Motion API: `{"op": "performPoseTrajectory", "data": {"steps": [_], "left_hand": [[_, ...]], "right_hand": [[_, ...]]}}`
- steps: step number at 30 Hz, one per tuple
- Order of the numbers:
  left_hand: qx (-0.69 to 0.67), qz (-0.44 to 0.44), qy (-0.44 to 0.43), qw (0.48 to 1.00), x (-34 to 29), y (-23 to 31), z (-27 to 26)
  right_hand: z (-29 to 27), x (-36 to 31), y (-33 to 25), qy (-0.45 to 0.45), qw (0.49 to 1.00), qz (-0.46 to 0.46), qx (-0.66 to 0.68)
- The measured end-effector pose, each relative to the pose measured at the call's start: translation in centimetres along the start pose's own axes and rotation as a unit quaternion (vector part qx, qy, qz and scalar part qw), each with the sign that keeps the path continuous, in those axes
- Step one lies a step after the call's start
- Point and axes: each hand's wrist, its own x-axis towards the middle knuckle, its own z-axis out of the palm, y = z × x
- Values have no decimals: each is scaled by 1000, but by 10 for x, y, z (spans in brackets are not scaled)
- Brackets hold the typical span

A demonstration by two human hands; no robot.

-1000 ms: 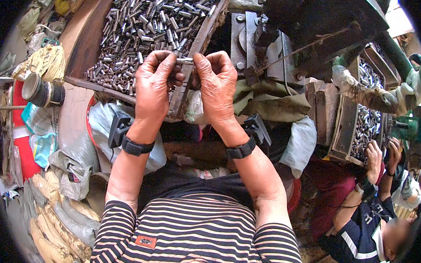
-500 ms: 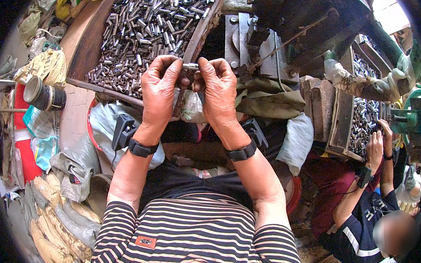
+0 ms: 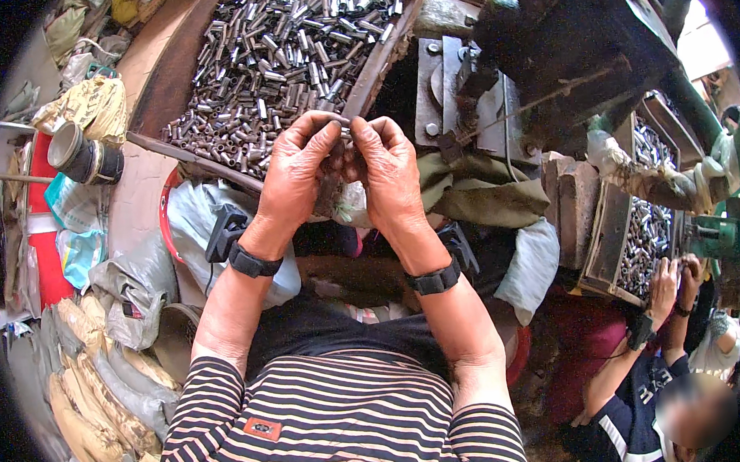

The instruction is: Assembling small metal pins or components using a mechanical press.

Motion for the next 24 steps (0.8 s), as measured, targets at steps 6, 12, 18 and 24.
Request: {"op": "performPoseTrajectory", "data": {"steps": [6, 12, 18, 24], "left_hand": [[-143, -18, 88, 986, 23, 12, -48], [-96, -49, 119, 987, 34, 28, -91], [123, -50, 74, 988, 43, 39, -119], [389, -23, 70, 918, 52, 45, -130]], "right_hand": [[12, 42, -9, -22, 903, -140, -406], [20, 92, -4, -35, 661, -325, -676], [32, 123, 8, -83, 540, -333, -769], [30, 136, 16, -100, 507, -299, -802]]}}
